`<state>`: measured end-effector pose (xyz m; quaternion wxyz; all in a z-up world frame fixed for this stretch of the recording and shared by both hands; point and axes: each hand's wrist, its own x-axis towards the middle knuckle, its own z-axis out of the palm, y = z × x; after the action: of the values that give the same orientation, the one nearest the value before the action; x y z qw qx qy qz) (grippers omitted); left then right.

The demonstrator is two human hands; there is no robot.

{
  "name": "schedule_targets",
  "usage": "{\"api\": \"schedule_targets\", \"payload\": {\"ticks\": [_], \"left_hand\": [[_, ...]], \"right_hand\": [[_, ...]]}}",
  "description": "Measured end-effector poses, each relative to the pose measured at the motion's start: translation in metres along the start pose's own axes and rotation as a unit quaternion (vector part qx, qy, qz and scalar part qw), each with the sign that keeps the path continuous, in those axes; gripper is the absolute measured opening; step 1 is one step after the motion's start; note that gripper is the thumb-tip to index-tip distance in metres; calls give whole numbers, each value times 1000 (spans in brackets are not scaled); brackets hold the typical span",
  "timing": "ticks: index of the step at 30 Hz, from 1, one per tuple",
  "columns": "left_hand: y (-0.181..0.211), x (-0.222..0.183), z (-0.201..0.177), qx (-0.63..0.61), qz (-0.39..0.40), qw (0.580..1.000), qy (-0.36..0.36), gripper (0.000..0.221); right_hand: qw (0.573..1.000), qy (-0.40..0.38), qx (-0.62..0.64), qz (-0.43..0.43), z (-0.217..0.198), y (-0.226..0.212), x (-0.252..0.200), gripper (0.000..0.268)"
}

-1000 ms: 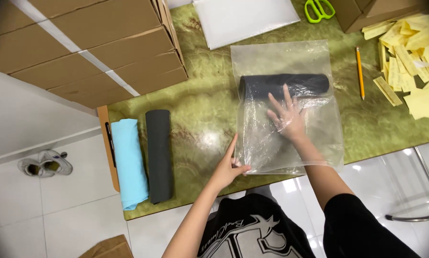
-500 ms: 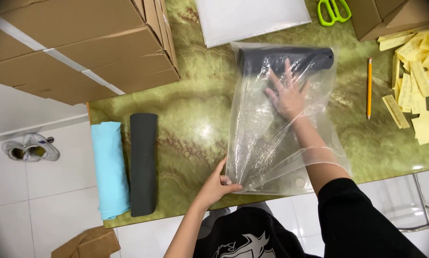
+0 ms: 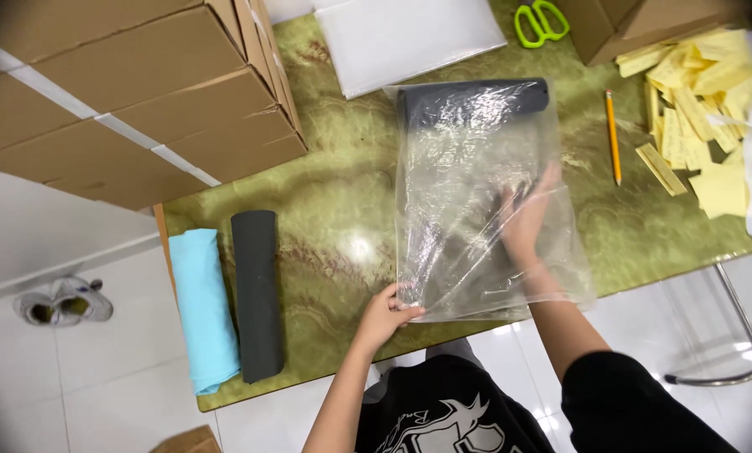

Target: The person wraps a rolled black item in bubble wrap, places it into a cardboard box, and closes the box. They then secure the box by tying a white ribbon around it in a crisscross pattern.

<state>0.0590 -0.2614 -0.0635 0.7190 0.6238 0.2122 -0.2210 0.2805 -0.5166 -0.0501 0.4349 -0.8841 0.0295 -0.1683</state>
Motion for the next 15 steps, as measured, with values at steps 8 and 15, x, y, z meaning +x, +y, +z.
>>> {"api": "schedule_targets", "payload": {"ticks": [8, 15], "left_hand": [[-28, 19, -6, 123, 33, 990, 67, 41], [-41, 18, -8, 170, 60, 981, 72, 35]], "right_hand": [[993, 48, -104, -2, -61, 30, -107, 99], [991, 18, -133, 25, -103, 24, -191, 75]]}}
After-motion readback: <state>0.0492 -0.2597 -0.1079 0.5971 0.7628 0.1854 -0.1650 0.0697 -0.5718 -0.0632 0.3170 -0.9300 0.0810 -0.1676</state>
